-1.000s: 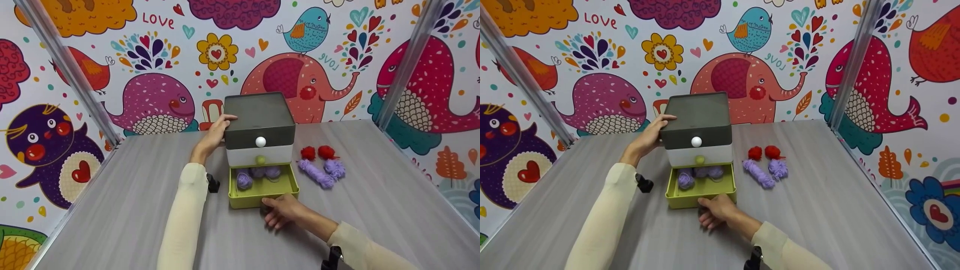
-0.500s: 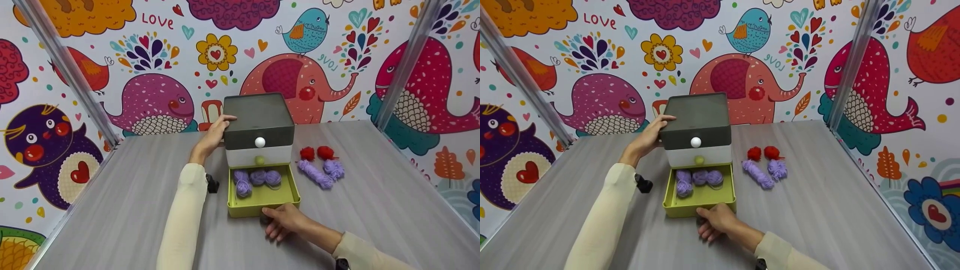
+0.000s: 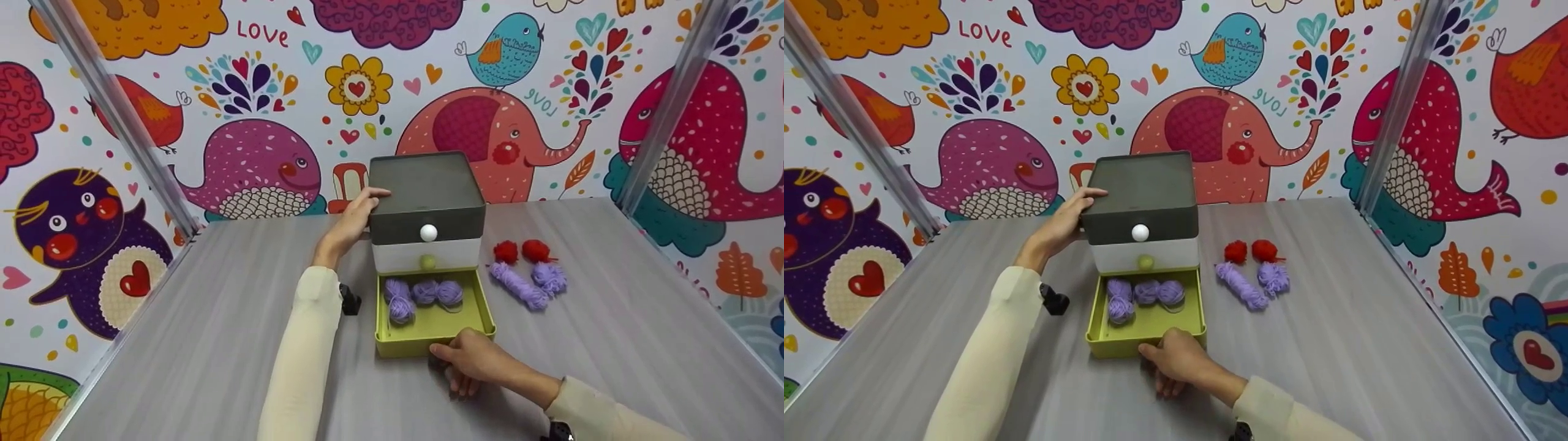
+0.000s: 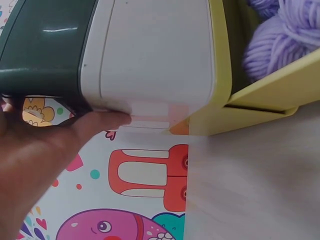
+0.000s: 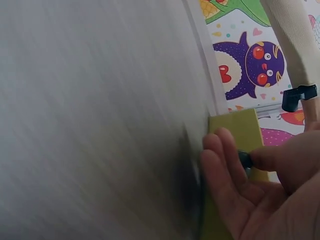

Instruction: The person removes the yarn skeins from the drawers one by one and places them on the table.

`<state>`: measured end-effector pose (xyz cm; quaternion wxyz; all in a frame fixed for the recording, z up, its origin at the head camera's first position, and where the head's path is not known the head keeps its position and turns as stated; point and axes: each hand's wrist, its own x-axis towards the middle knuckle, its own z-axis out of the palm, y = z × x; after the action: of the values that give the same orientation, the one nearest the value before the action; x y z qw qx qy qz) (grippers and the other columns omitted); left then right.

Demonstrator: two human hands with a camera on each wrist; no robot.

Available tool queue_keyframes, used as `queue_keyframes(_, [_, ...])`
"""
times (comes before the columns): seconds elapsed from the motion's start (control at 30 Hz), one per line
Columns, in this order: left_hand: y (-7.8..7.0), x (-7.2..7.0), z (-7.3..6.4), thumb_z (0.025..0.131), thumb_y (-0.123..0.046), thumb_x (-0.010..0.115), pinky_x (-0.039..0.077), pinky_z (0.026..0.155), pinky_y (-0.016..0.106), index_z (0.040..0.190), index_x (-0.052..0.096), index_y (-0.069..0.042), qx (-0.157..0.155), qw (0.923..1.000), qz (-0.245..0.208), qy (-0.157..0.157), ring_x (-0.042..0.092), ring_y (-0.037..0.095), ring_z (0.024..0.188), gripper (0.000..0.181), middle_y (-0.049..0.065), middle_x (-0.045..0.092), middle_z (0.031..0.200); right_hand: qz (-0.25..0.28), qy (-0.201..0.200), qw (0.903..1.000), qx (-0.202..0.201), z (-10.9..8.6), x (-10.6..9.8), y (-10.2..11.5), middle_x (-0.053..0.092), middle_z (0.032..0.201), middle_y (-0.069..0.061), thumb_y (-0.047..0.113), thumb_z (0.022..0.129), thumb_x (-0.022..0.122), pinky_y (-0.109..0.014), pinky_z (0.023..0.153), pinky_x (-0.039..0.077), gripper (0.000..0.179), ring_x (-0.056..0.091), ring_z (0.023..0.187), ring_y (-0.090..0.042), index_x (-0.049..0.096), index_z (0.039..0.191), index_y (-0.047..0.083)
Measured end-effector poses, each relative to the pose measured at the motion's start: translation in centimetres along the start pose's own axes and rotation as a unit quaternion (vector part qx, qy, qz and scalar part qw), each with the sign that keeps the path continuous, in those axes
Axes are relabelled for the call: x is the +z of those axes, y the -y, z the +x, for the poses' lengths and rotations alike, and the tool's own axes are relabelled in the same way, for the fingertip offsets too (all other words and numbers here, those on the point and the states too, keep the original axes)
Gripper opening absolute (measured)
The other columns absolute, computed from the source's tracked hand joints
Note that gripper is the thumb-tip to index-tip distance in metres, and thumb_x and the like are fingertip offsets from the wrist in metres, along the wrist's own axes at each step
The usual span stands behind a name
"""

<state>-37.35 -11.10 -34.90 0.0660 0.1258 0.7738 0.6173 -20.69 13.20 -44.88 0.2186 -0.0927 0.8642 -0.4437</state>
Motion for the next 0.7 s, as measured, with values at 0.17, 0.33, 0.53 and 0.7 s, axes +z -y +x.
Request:
queue_keyframes(0.17, [0.1,-0.1,0.0,0.108,-0.026,0.029,0.056,0.088,0.041,0.141,0.050,-0.022,0.003,1.0000,-0.005,0.006,0.064,0.026,0.102,0.039,0.016,0.052,0.131,-0.085,0.001,0.9962,-0.018,0.0,-0.7,0.6,0.051,0.039,0.004,0.042,0.097,0.061,-0.034,0.039,0.050,0.053,0.051,0.032,-0.007,0.068,0.062,0.004])
queue_keyframes(0.33, [0.1,-0.1,0.0,0.108,-0.026,0.029,0.056,0.087,0.041,0.141,0.050,-0.022,0.005,1.0000,-0.002,0.002,0.064,0.026,0.101,0.040,0.016,0.052,0.130,-0.113,0.007,0.9934,-0.018,-0.2,-1.6,1.5,0.051,0.039,0.003,0.041,0.097,0.063,-0.036,0.041,0.051,0.047,0.051,0.033,-0.008,0.071,0.066,0.005])
queue_keyframes(0.53, [0.1,0.0,-0.1,0.108,-0.026,0.029,0.055,0.090,0.043,0.140,0.050,-0.023,0.001,1.0000,-0.004,0.002,0.064,0.027,0.103,0.039,0.015,0.051,0.131,-0.130,-0.033,0.9906,-0.030,-0.3,-2.3,2.7,0.053,0.048,0.005,0.036,0.095,0.067,-0.023,0.037,0.040,0.040,0.045,0.035,-0.004,0.073,0.068,0.007])
queue_keyframes(0.7, [0.1,0.0,0.0,0.108,-0.026,0.029,0.055,0.091,0.043,0.141,0.050,-0.021,0.005,1.0000,-0.006,0.003,0.064,0.026,0.102,0.040,0.017,0.051,0.131,-0.162,-0.094,0.9804,-0.063,0.1,-2.5,3.5,0.040,0.048,0.011,0.033,0.092,0.070,-0.022,0.043,0.025,0.043,0.035,0.044,-0.005,0.060,0.055,0.013])
